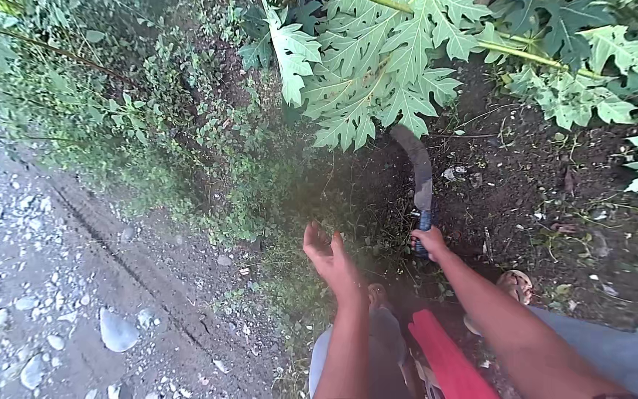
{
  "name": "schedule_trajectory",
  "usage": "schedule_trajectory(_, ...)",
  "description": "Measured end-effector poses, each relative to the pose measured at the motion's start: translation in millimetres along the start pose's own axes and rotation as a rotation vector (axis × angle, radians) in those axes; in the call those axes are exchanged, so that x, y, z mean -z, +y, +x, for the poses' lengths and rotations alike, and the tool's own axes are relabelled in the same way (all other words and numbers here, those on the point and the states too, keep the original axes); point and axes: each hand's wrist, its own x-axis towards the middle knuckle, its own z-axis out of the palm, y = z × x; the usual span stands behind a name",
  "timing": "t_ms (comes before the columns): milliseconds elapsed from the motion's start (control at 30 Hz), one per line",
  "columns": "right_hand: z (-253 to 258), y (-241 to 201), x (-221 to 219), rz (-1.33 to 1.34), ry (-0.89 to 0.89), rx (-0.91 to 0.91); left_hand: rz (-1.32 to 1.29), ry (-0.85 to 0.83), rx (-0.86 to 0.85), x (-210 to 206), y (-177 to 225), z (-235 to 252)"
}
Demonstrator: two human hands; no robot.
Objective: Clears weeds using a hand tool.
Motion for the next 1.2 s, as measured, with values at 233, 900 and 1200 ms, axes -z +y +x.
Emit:
schedule_trajectory(233, 13.9, 29.6, 36.4, -1.206, -0.253, 0.116, 0.013, -0.021, 0.01, 2.0, 0.1, 2.4)
schedule_trajectory(900, 2.5, 5.5, 24.0, -1.352, -0.261, 0.225, -0.005, -0.006, 0.014, 1.3, -2.1, 2.9)
schedule_trajectory(1200, -3.6, 1.2, 2.3, -0.398, 0.005, 0.093, 0.008, -0.016, 0.018, 1.4, 0.1, 2.4)
